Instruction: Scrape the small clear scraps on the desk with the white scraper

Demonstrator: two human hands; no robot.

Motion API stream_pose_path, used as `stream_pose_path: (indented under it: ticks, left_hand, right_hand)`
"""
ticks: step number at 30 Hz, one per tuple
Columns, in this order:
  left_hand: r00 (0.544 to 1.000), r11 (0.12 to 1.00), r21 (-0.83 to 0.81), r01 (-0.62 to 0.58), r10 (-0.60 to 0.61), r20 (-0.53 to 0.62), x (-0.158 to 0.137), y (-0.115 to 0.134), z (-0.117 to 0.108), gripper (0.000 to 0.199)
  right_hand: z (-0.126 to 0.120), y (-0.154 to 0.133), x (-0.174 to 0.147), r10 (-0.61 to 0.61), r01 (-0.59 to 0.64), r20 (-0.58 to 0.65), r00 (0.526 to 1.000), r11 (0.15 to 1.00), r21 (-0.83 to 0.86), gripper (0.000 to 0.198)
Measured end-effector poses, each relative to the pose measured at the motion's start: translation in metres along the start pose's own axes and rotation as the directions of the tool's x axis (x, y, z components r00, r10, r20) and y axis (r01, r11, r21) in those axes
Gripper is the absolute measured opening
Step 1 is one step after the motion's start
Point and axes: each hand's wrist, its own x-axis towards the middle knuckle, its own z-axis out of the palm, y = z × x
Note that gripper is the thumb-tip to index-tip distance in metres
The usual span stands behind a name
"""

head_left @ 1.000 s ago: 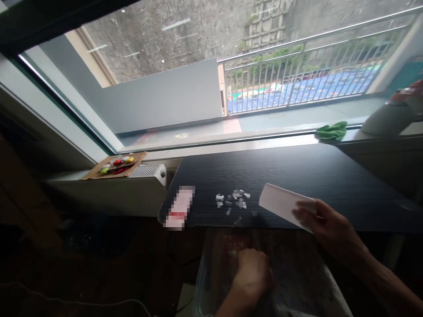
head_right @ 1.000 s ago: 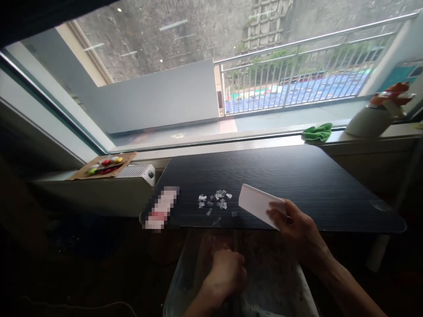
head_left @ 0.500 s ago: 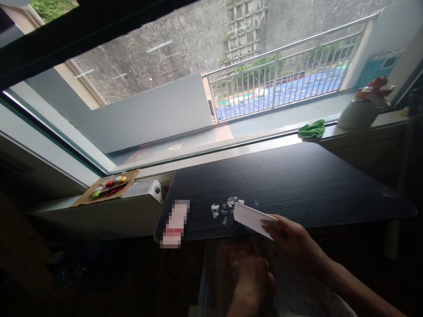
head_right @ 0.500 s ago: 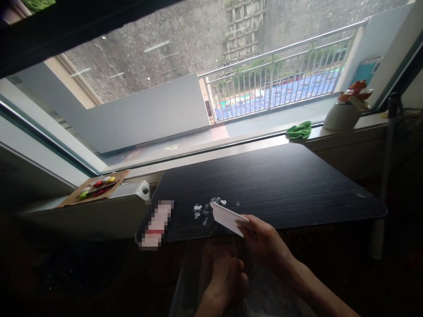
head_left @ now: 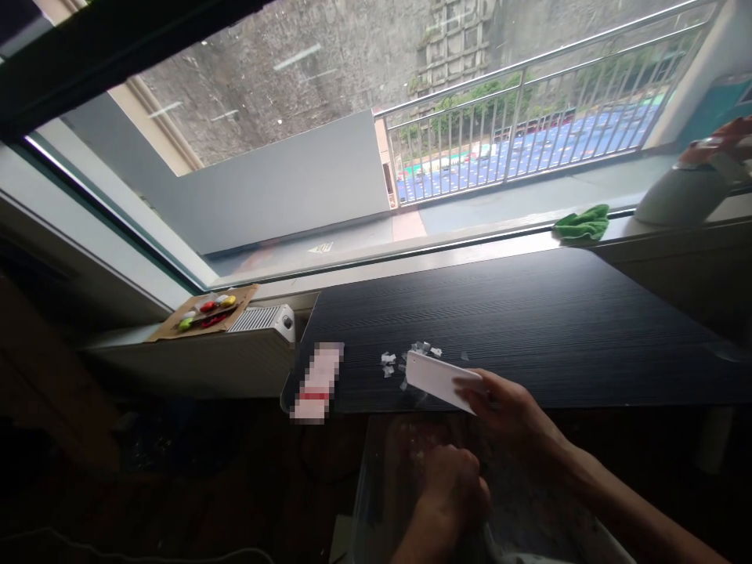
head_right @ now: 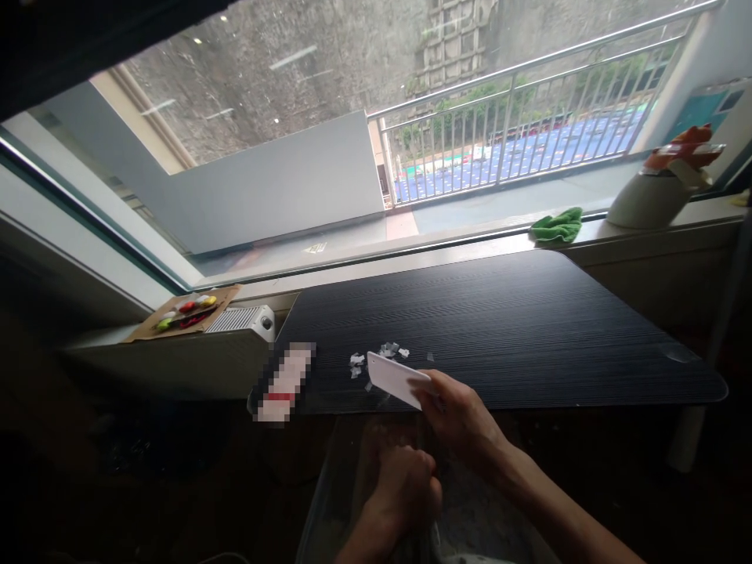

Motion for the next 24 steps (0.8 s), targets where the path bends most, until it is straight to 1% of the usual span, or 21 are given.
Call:
stream_pose_path:
  ticks: [3,7,12,17,20,24]
  left_hand:
    - [1.000,1.000,0.000,0.002,-0.002,0.013,0.000,0.000,0.000,0.034]
    - [1.000,1.000,-0.013,-0.007,0.007,-0.009,-0.002,0.000,-0.001,0.034]
    - [1.000,1.000,-0.014,-0.003,0.003,-0.012,-0.001,0.000,0.000,0.033]
    - [1.000,1.000,-0.025,-0.003,0.003,-0.030,0.001,-0.001,0.004,0.033]
    - [1.000,1.000,-0.015,0.003,-0.004,-0.029,0.001,-0.001,0.005,0.034]
    - [0.999,1.000,-0.028,0.011,-0.012,-0.047,-0.001,0.000,0.004,0.032]
  right_hand:
    - [0.001,-0.002,0.008,-0.027,0.027,0.011,1.000,0.999,-0.030,0.021]
    - [-0.002,-0.004,0.011,-0.006,0.010,0.073,0.997,0.999,-0.043,0.019]
    - [-0.005,-0.005,0.012,0.002,0.000,0.050,0.999,0.998,-0.057,0.022]
    - [-0.006,-0.003,0.012,0.056,-0.055,0.102,0.993,0.998,-0.013,0.022]
    - [-0.006,0.000,0.014,0.100,-0.103,0.091,0.991,0.994,0.025,0.024]
    - [-0.006,0.002,0.016,0.089,-0.095,0.081,0.993,0.993,0.074,0.023]
